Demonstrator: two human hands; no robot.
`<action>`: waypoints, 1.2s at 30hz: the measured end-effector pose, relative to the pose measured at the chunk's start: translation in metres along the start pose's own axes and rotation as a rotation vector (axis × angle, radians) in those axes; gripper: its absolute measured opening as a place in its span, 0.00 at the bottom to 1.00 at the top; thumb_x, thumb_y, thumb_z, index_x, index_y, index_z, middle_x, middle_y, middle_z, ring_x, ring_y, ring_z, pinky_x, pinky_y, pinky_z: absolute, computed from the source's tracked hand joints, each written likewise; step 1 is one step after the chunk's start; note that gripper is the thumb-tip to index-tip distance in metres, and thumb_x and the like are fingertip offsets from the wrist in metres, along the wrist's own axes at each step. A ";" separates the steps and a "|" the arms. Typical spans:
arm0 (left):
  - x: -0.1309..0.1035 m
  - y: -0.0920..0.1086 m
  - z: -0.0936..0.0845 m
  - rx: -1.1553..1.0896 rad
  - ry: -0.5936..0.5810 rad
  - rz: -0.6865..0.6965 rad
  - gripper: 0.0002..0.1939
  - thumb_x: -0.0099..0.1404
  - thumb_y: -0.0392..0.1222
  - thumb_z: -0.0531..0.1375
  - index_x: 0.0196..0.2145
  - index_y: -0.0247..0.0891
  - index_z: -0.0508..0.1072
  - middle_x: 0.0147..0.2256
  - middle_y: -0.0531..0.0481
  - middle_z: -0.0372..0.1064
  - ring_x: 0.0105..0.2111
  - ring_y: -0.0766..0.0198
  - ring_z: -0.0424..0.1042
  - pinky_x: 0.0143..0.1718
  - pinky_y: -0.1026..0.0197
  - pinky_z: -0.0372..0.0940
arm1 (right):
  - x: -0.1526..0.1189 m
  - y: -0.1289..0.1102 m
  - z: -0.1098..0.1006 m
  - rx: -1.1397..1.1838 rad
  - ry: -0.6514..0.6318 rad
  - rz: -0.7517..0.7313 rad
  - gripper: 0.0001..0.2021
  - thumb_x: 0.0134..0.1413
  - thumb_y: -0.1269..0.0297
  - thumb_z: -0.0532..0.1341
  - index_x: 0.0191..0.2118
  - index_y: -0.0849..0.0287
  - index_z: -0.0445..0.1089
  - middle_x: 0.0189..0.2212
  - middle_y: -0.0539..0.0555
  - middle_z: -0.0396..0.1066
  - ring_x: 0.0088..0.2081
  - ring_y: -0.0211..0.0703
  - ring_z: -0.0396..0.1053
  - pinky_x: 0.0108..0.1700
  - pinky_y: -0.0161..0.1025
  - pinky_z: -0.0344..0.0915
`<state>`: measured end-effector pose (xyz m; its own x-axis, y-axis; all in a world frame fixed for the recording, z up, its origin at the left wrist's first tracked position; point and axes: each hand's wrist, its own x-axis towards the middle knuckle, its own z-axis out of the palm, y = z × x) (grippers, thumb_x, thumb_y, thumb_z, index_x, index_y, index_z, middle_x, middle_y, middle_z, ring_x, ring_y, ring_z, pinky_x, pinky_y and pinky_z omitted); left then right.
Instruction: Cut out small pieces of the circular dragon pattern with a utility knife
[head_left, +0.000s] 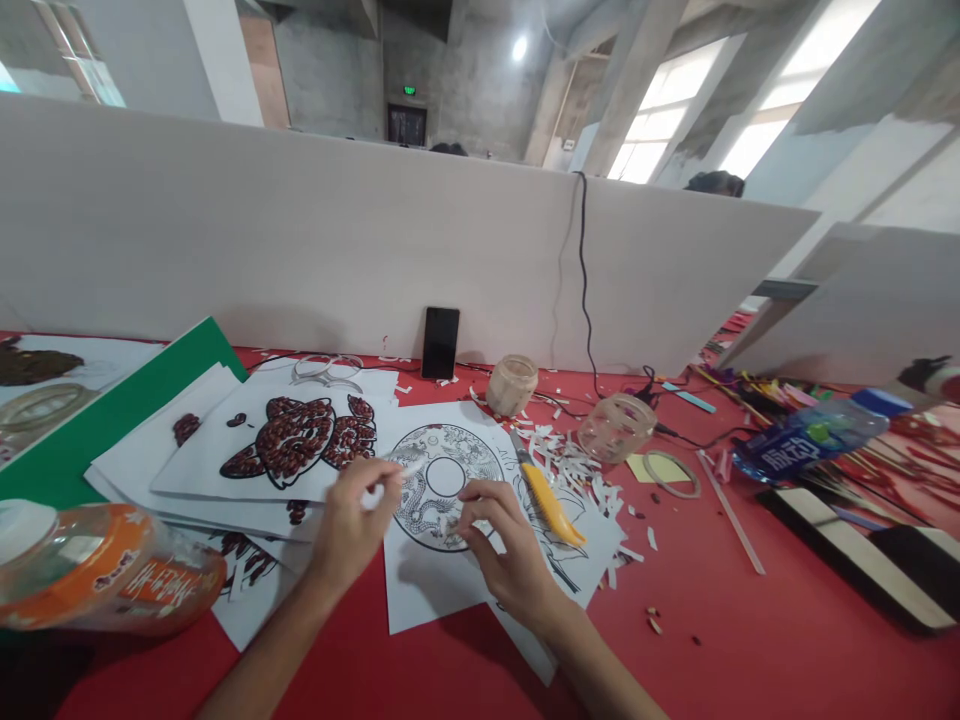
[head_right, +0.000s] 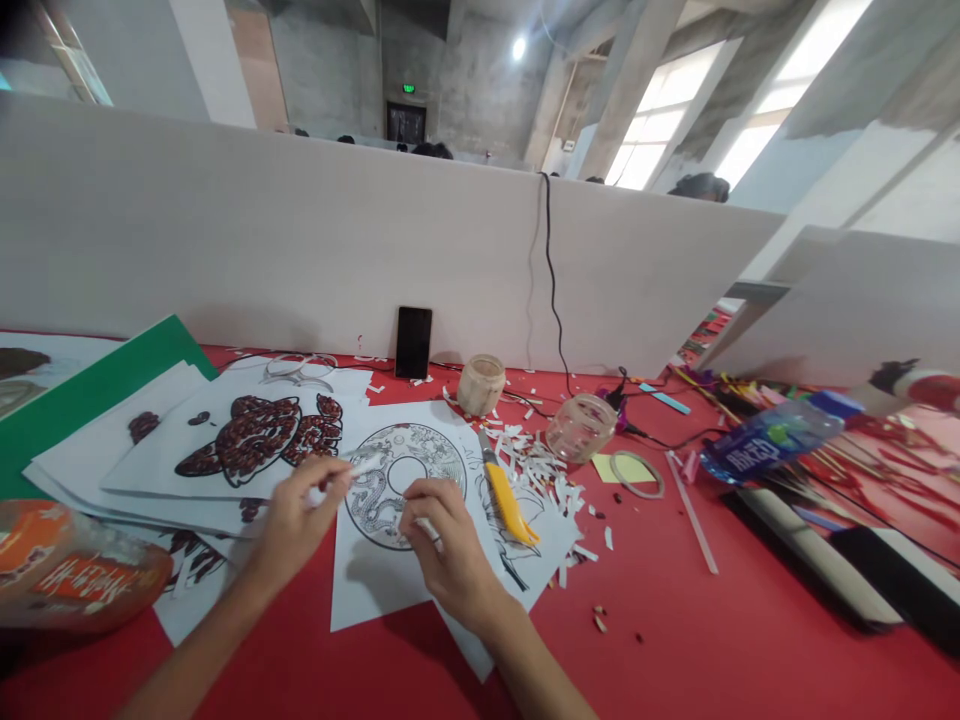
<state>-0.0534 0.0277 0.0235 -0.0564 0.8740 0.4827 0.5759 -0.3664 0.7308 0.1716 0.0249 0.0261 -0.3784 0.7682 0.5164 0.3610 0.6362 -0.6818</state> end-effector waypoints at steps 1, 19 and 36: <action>0.003 -0.010 -0.007 0.099 0.062 0.031 0.10 0.72 0.42 0.56 0.38 0.41 0.77 0.37 0.47 0.77 0.37 0.55 0.73 0.43 0.53 0.66 | 0.000 0.000 -0.002 0.056 0.017 0.061 0.06 0.69 0.64 0.57 0.39 0.52 0.69 0.47 0.57 0.68 0.49 0.48 0.69 0.52 0.47 0.68; -0.007 0.008 0.014 -0.415 -0.308 -0.321 0.16 0.68 0.55 0.62 0.45 0.42 0.81 0.44 0.47 0.79 0.40 0.58 0.76 0.40 0.59 0.70 | 0.002 0.002 0.000 0.597 -0.188 0.430 0.16 0.64 0.51 0.63 0.53 0.49 0.72 0.51 0.57 0.70 0.50 0.49 0.69 0.48 0.46 0.73; -0.009 0.013 0.010 -0.182 -0.203 -0.072 0.07 0.71 0.41 0.58 0.36 0.42 0.73 0.34 0.53 0.73 0.34 0.63 0.70 0.37 0.63 0.62 | 0.001 -0.007 0.013 0.993 -0.124 0.600 0.18 0.59 0.54 0.69 0.53 0.53 0.76 0.48 0.57 0.74 0.43 0.44 0.71 0.42 0.41 0.69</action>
<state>-0.0373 0.0176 0.0241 0.0831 0.9390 0.3336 0.4197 -0.3366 0.8430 0.1583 0.0203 0.0245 -0.4737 0.8796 -0.0434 -0.2947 -0.2047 -0.9334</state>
